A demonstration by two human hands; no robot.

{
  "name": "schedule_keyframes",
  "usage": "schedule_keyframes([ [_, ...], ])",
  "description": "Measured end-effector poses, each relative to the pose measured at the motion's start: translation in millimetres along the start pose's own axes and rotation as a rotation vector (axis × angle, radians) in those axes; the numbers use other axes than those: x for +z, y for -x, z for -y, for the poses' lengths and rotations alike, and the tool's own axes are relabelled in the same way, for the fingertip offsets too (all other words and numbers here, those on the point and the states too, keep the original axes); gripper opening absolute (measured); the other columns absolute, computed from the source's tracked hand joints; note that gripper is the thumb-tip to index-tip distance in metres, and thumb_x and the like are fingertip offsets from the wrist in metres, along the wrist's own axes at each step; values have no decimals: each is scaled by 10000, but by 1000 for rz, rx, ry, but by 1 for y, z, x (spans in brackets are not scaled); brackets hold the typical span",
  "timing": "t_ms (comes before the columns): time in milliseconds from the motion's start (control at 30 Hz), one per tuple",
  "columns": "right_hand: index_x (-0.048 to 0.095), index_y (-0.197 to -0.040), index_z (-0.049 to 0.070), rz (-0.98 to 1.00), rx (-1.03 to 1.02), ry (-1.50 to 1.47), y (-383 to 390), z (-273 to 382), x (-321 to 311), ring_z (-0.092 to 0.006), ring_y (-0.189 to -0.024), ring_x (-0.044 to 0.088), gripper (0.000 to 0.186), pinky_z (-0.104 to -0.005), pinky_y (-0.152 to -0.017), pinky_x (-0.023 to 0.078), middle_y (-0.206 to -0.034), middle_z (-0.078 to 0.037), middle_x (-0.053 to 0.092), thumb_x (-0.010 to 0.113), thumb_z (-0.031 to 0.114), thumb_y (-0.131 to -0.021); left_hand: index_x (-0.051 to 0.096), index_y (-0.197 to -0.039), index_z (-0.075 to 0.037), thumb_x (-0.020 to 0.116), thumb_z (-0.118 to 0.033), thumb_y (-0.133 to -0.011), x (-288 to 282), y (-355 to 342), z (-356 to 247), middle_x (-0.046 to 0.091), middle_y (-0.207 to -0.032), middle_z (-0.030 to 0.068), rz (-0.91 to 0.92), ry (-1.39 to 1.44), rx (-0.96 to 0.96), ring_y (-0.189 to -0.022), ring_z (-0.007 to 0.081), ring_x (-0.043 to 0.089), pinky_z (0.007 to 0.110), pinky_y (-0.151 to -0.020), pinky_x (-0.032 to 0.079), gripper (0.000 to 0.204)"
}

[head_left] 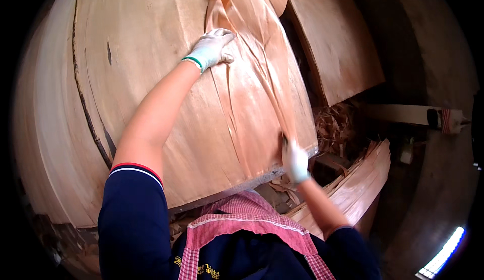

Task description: The person patches imperfections in large wood veneer sheets using a knife to remove damaged strips, applying adhesive tape to join pieces, and trimming the tape.

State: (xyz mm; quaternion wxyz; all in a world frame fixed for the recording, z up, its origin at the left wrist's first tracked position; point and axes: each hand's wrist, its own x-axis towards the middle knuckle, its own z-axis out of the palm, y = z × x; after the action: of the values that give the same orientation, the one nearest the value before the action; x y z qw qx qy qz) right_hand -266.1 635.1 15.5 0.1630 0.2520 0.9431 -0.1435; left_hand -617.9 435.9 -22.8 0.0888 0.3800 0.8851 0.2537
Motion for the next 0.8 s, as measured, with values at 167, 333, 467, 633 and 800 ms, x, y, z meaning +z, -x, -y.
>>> schedule_keyframes([
  [167,547,-1133,48,262,165,33,220,-192,125,-392,-692,642,259,-511,-609,498,-792,-238,642,542,215,-934,496,-1356,-76,780,-293,-731,9,-4,-14,466,-1380,133,38,-78,1,-1297,322,411,383,-1097,343,720],
  [333,613,-1069,-1,-365,-141,-539,27,-100,-1,-322,-848,581,228,-382,-787,479,-918,-161,587,602,60,-850,596,-1131,-80,765,-218,-728,-8,-8,-37,553,-1215,148,83,-58,-140,-1190,321,499,392,-1049,391,458],
  [467,593,-1145,-15,-373,-460,-643,-141,34,-80,-241,-937,597,321,-332,-847,474,-1014,-126,622,657,152,-878,681,-832,-110,561,-171,-838,21,-5,-44,655,-961,106,8,-598,91,-1042,267,601,403,-1038,407,135],
  [633,583,-1205,6,-99,-265,-382,-260,154,-88,-378,-1085,611,562,-416,-930,477,-1154,-236,637,712,390,-815,739,-998,-123,471,-172,-901,23,-14,-115,694,-1041,71,358,-758,-232,-1113,225,582,401,-1132,269,289],
  [800,647,-1038,54,-286,-503,-366,-314,168,-87,-395,-887,658,263,-465,-788,509,-923,-240,668,591,210,-834,658,-1186,-136,452,-206,-936,29,-12,-148,558,-1317,92,543,-889,-416,-1305,288,413,490,-1140,190,332],
])
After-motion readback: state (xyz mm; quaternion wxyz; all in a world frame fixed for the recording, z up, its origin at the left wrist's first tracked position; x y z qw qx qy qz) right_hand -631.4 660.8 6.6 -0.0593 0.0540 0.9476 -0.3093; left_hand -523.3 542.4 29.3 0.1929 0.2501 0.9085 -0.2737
